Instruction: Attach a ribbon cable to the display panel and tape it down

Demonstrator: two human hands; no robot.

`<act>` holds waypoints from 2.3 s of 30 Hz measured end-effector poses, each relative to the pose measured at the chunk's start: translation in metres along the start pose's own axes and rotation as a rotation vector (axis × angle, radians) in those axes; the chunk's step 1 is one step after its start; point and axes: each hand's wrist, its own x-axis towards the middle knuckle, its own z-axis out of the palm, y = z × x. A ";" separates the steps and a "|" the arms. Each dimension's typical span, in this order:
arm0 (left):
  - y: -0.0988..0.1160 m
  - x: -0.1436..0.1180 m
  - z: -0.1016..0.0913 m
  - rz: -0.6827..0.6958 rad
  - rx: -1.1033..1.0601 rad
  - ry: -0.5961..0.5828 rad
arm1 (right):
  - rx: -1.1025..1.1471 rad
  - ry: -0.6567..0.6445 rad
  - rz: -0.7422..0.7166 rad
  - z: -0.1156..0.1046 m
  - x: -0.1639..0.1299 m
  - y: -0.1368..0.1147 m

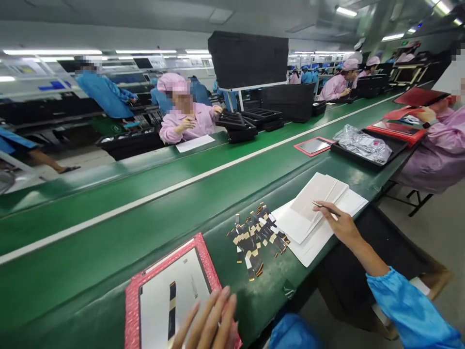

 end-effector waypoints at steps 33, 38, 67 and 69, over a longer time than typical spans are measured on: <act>-0.007 0.201 0.218 0.211 -0.551 -0.338 | 0.248 -0.402 0.312 -0.001 0.052 0.024; -0.003 0.203 0.213 0.187 -0.576 -0.357 | 0.230 -0.356 0.267 0.002 0.051 0.022; -0.001 0.206 0.209 0.115 -0.693 -0.474 | 0.105 -0.401 0.178 -0.023 0.046 0.016; -0.002 0.206 0.208 0.114 -0.702 -0.475 | 0.015 -0.345 0.080 -0.023 0.040 0.010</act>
